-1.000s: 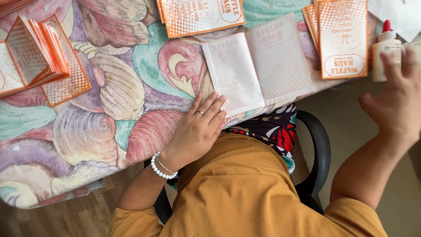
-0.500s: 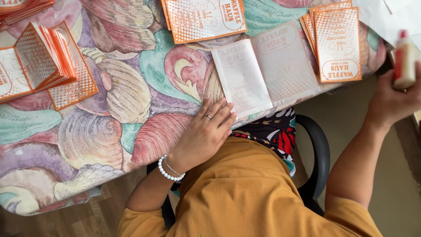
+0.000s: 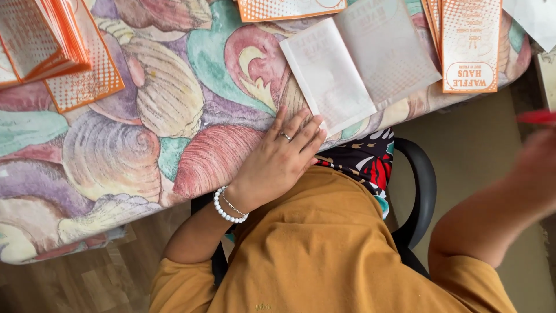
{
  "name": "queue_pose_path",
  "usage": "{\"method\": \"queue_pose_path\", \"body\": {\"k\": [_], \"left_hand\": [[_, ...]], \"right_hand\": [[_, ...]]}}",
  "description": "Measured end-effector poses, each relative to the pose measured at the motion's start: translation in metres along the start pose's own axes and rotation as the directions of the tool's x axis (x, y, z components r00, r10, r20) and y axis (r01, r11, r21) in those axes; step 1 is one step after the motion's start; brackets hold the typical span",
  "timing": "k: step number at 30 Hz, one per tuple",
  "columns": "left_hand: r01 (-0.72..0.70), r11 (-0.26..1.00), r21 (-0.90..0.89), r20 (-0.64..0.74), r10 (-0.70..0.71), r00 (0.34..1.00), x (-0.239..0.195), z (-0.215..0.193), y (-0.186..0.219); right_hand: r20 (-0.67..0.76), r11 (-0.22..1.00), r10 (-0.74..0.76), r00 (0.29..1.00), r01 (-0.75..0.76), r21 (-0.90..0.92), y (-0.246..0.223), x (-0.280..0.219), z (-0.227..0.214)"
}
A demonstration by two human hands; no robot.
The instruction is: Applying glue to paper templates and folding them to assemble paper bags.
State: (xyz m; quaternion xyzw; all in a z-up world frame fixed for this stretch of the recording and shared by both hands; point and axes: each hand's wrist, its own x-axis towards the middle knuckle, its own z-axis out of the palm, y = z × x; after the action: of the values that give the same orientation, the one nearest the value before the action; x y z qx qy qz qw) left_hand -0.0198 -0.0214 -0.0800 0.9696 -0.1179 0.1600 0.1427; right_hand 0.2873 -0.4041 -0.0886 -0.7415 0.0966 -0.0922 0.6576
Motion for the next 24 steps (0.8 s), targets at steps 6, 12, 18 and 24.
{"method": "queue_pose_path", "body": {"k": [6, 12, 18, 24], "left_hand": [[-0.011, 0.999, 0.050, 0.041, 0.009, 0.999, -0.001, -0.011, 0.001], [-0.025, 0.994, 0.108, 0.010, 0.024, 1.000, -0.001, -0.012, 0.002], [-0.019, 0.994, 0.105, 0.035, 0.015, 0.999, -0.002, -0.014, 0.001], [-0.021, 0.993, 0.115, 0.068, 0.013, 0.998, -0.002, -0.013, 0.001]], "right_hand": [[0.360, 0.886, -0.434, 0.826, 0.317, 0.339, -0.035, -0.181, 0.117], [0.387, 0.873, -0.476, 0.789, 0.477, 0.101, -0.001, -0.223, 0.128], [0.340, 0.835, -0.543, 0.767, 0.537, 0.122, 0.028, -0.216, 0.130], [0.323, 0.840, -0.532, 0.783, 0.536, 0.085, 0.002, -0.219, 0.134]]}}
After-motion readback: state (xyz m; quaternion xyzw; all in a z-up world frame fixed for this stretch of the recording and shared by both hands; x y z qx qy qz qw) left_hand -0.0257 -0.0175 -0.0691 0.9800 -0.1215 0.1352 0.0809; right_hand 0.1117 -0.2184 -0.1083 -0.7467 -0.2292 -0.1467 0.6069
